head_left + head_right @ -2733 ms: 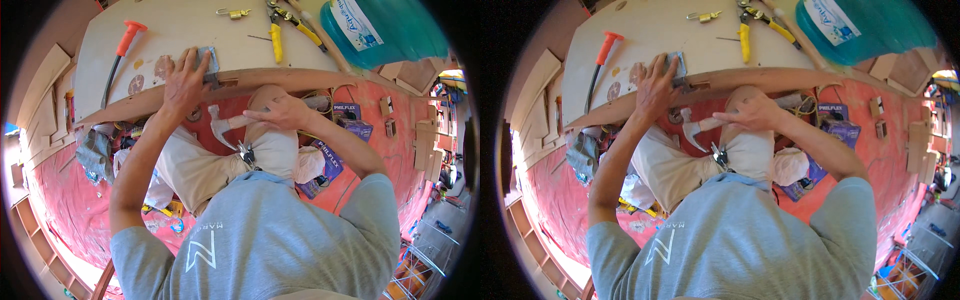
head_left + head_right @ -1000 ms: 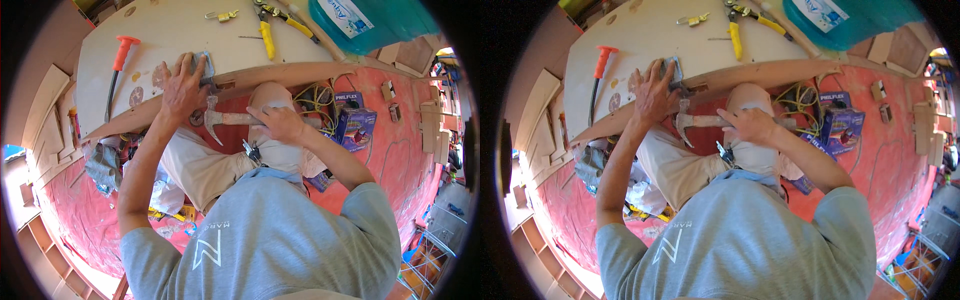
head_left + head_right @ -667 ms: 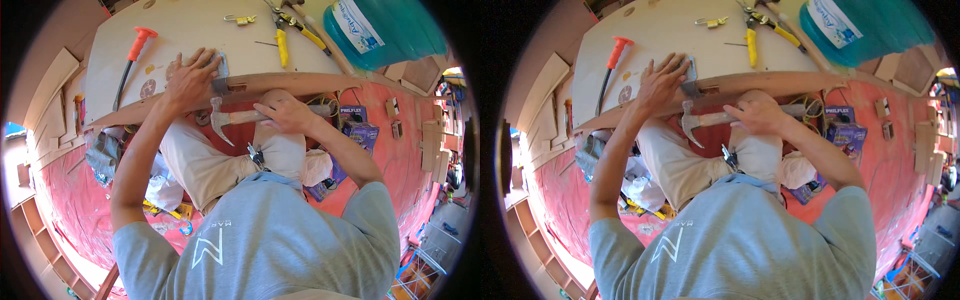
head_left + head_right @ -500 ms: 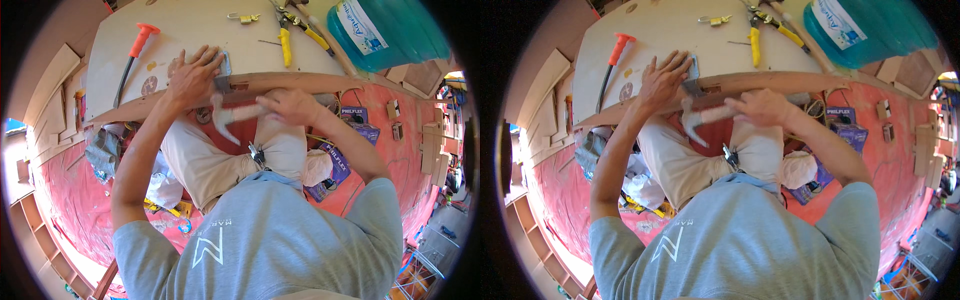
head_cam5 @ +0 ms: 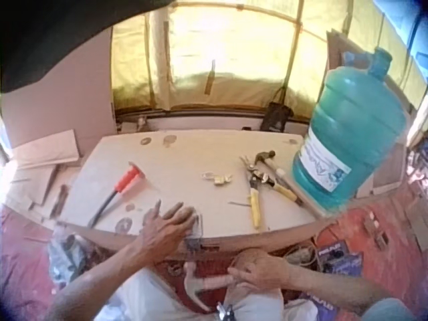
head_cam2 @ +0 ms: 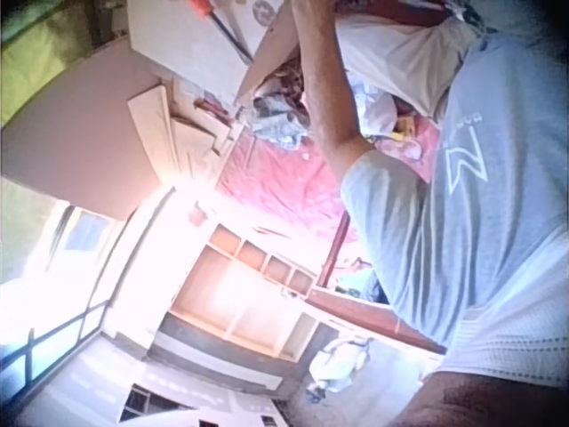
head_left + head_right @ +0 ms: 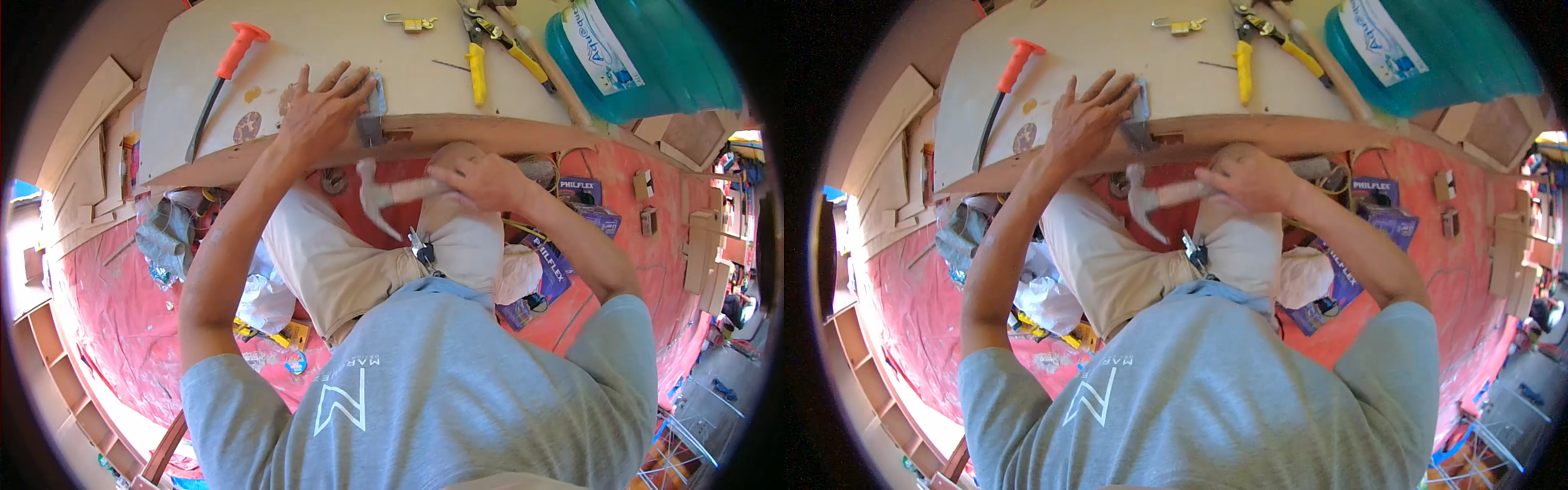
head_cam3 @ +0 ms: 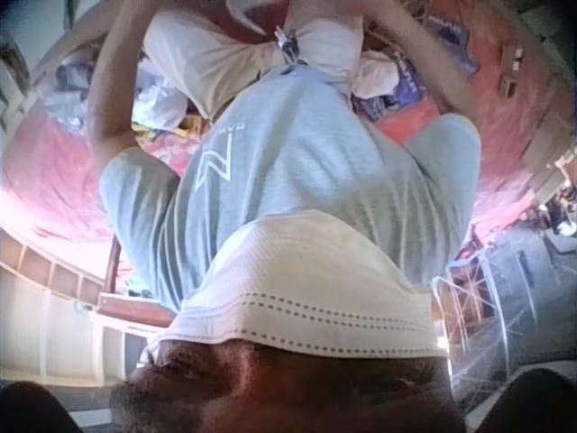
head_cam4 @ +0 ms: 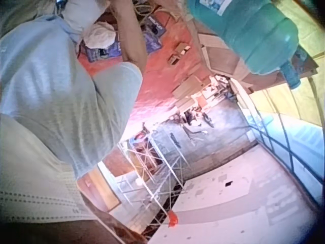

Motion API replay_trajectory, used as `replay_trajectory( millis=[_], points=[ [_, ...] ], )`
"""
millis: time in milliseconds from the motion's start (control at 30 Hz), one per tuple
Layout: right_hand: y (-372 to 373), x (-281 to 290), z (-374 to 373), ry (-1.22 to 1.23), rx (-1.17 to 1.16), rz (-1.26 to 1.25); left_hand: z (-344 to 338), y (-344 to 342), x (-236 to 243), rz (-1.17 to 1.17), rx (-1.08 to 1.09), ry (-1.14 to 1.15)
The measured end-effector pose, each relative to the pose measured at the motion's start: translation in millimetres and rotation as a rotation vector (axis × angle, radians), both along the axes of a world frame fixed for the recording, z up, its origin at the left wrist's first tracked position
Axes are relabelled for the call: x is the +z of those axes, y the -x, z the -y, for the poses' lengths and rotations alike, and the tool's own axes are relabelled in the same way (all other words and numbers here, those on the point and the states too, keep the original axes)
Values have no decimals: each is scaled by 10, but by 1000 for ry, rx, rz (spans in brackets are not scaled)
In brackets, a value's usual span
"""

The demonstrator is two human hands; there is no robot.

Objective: The person prepares a wooden surface by using a hammer and chisel to carve out a recess, then cleans the area by hand and checks the fit of a metal bracket.

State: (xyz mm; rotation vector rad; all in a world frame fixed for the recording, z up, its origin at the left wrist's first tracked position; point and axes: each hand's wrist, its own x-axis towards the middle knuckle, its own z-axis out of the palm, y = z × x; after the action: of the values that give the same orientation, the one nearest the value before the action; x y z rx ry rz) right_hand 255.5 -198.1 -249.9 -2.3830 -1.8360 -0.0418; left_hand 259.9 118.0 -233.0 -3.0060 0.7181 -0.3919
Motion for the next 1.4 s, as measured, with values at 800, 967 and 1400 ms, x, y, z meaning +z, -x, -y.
replay_trajectory(
  millis=[800, 967, 1400],
  points=[
    [331, -91, -67, 117, -52, -48, 8, 11, 37, -68, 4, 39],
    [263, -208, -117, 89, -105, -16, 2, 6, 24, -23, -10, 32],
    [376, -348, -386, 119, -35, -138, -10, -15, 35, -11, -8, -32]
  ],
)
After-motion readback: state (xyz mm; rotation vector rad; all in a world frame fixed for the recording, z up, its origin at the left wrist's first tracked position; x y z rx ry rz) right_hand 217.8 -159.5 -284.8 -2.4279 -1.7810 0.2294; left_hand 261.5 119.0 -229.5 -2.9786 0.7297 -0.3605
